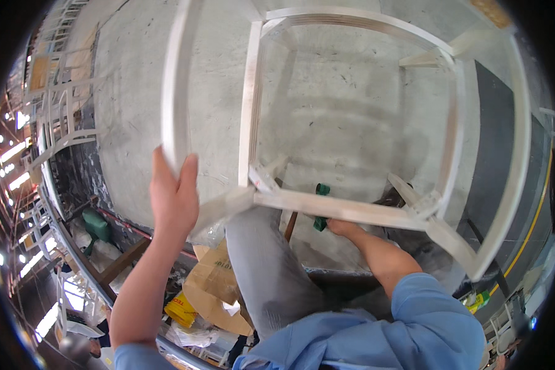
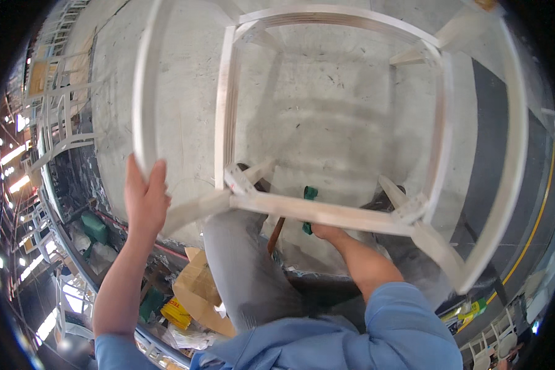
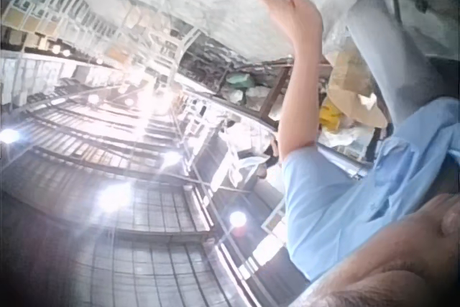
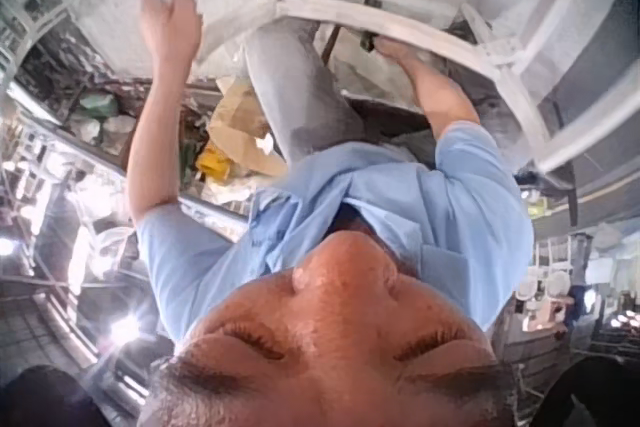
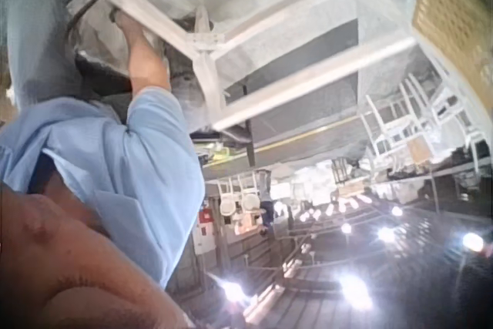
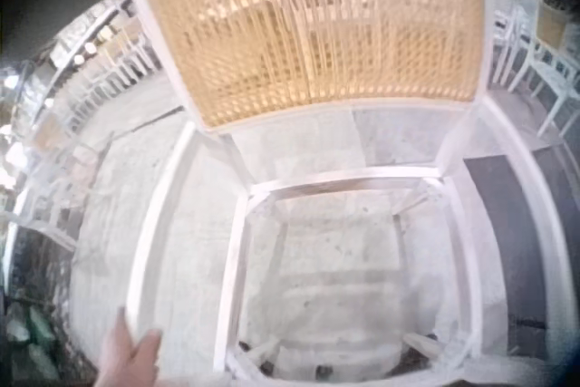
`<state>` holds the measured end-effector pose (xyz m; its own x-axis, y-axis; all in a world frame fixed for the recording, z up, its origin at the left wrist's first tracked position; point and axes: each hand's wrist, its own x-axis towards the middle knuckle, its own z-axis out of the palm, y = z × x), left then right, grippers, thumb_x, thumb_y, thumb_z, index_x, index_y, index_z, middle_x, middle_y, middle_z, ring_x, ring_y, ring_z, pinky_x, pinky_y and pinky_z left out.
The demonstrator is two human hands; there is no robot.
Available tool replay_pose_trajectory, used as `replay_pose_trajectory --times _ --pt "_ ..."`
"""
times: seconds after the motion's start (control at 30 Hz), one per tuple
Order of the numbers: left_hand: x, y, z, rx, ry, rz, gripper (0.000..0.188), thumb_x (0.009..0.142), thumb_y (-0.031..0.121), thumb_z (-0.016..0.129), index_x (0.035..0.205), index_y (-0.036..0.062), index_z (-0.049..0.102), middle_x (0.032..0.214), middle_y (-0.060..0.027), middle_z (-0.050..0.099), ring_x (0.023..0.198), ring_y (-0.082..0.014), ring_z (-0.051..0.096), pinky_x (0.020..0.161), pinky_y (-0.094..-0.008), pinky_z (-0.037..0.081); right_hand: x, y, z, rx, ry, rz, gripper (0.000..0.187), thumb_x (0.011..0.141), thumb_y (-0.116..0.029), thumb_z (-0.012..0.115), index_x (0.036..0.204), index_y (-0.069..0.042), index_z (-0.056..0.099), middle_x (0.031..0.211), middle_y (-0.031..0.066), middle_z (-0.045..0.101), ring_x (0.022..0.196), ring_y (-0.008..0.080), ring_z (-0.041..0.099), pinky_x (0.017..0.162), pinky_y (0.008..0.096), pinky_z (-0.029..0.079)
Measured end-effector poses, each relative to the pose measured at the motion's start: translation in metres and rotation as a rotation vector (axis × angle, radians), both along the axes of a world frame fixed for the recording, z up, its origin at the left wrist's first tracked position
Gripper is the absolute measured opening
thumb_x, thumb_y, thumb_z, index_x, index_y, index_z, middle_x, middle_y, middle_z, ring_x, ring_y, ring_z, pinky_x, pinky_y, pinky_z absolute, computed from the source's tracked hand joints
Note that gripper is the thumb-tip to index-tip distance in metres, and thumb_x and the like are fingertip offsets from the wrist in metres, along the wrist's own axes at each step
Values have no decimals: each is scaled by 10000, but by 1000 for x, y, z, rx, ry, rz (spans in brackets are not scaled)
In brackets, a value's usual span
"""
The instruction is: The person staples a light blue fabric to the underside of a white chair seat using a handheld staple gun, then removes the fabric and staples green webbing straps across the seat frame. The person works on the floor in a warehouse-like area with many similar chairs.
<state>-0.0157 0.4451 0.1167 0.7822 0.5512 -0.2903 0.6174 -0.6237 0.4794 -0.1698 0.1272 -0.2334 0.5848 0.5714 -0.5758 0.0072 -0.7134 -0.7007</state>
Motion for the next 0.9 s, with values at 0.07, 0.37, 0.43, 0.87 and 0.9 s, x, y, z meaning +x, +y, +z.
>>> replay_pose_trajectory --times 0.07,0.37,0.43,0.87,0.9 --pt "5 1 -3 42 19 -39 394 1046 255 625 1317 -13 524 929 -233 702 833 -380 704 773 -488 534 9 -17 38 -120 213 177 346 856 -95 617 1184 -104 724 1275 200 695 1210 402 640 1046 496 499" --pt "-1 0 16 170 -44 -98 552 1005 349 636 1413 -5 518 1070 -292 744 1032 -467 722 897 -550 552 32 -80 184 -144 80 62 327 825 -131 706 1149 -107 740 1046 189 760 996 383 722 876 463 558" --pt "-9 -8 22 240 -114 -128 569 989 342 657 1433 13 519 1162 -291 724 1096 -457 705 925 -536 549 39 -89 223 -140 128 -14 334 832 -123 693 1161 -109 741 1074 191 750 1032 383 715 900 462 555" --pt "-78 7 9 301 -471 -141 752 906 296 751 1546 25 464 1419 -298 610 1307 -438 610 1091 -490 488 -14 -125 273 -22 -159 -222 283 865 -147 759 1141 -86 752 1096 207 748 1055 400 710 914 466 557" --pt "-75 6 5 217 -337 -160 734 905 307 752 1521 13 481 1377 -296 636 1276 -440 630 1076 -496 500 -15 -132 273 -35 -152 -265 285 866 -155 759 1143 -89 755 1104 208 748 1059 401 710 917 468 556"
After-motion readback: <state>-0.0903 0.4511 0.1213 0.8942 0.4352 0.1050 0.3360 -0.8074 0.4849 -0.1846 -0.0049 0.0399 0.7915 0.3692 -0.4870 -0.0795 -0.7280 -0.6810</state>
